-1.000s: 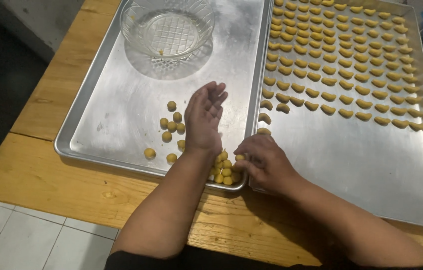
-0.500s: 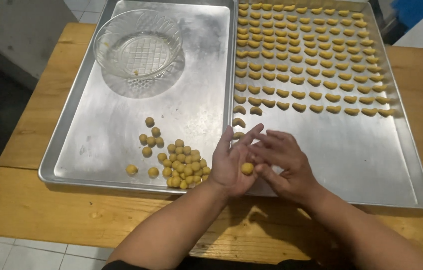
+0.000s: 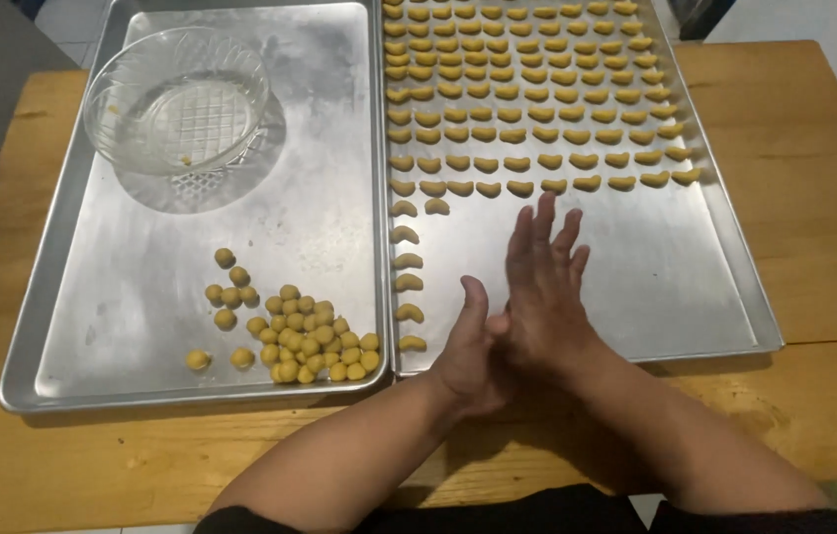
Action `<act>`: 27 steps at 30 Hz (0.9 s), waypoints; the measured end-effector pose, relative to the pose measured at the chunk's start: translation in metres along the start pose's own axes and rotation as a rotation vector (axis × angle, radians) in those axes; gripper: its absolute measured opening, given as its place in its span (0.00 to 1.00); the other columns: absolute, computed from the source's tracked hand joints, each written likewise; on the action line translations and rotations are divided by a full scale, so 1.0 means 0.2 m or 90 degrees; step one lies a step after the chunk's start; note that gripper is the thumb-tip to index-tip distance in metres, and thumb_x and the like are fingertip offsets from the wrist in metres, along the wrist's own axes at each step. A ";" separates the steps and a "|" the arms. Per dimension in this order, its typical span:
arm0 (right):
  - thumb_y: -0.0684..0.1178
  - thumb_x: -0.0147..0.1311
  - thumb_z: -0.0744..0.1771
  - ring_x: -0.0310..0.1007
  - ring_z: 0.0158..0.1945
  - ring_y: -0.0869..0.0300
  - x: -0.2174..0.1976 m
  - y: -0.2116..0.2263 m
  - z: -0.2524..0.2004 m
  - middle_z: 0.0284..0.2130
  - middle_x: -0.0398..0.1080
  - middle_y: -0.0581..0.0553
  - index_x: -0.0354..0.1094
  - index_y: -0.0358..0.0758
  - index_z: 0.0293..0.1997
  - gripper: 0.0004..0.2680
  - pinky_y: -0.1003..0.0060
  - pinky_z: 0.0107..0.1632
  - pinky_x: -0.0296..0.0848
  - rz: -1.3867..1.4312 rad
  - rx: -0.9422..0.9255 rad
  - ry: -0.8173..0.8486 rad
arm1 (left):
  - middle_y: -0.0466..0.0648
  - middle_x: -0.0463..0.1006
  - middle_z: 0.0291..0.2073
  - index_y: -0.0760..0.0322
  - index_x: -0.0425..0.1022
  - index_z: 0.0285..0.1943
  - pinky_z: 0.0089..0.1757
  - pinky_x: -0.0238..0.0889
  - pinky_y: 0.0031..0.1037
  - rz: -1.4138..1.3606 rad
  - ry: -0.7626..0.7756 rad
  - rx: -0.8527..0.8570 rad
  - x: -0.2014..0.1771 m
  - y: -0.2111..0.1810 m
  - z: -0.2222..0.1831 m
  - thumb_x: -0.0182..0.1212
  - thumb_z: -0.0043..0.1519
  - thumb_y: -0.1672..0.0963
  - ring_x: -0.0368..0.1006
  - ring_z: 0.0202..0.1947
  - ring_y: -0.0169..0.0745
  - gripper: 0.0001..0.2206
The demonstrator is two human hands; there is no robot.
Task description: Shaping small dough balls into crescent-shaped cookies and arranging them on a baking tray.
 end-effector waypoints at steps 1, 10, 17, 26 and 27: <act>0.88 0.09 0.58 0.05 0.72 0.22 0.02 0.02 -0.03 0.74 0.10 0.29 0.11 0.41 0.78 0.46 0.15 0.62 0.21 -0.002 0.000 -0.003 | 0.46 0.79 0.45 0.54 0.68 0.70 0.64 0.54 0.32 0.002 0.003 0.000 -0.09 0.09 0.12 0.23 0.57 0.27 0.72 0.54 0.42 0.49; 0.79 0.47 0.63 -0.02 0.71 0.26 0.20 -0.04 -0.04 0.72 0.03 0.28 0.09 0.41 0.77 0.48 0.13 0.59 0.18 0.023 -0.017 0.049 | 0.47 0.57 0.73 0.51 0.39 0.81 0.70 0.37 0.38 0.109 -0.005 0.045 -0.16 -0.09 0.01 0.14 0.49 0.27 0.49 0.75 0.48 0.54; 0.90 0.22 0.57 0.00 0.74 0.31 0.24 0.20 -0.14 0.75 0.12 0.31 0.29 0.46 0.80 0.47 0.32 0.67 0.04 -0.038 -0.223 -0.122 | 0.52 0.73 0.59 0.53 0.61 0.75 0.67 0.49 0.37 -0.013 -0.028 0.028 -0.06 -0.18 -0.02 0.28 0.51 0.27 0.66 0.64 0.47 0.51; 0.89 0.22 0.60 0.00 0.74 0.31 0.16 0.22 -0.09 0.75 0.12 0.27 0.21 0.43 0.79 0.46 0.33 0.67 0.03 -0.007 -0.263 -0.188 | 0.49 0.65 0.64 0.59 0.53 0.77 0.69 0.37 0.31 0.093 0.099 0.102 -0.08 -0.17 0.00 0.21 0.59 0.31 0.59 0.67 0.37 0.47; 0.88 0.26 0.59 0.00 0.75 0.36 0.11 0.38 -0.14 0.76 0.13 0.33 0.23 0.52 0.80 0.45 0.35 0.69 0.03 0.067 -0.328 -0.175 | 0.50 0.74 0.54 0.59 0.63 0.73 0.66 0.45 0.31 0.047 0.011 0.091 -0.11 -0.17 -0.02 0.29 0.61 0.32 0.69 0.60 0.36 0.43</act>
Point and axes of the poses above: each hand's wrist, its own z-axis towards the middle knuckle, its own x-axis out of the palm, y = z × x, the point moved 5 cm from there along z, towards the middle knuckle
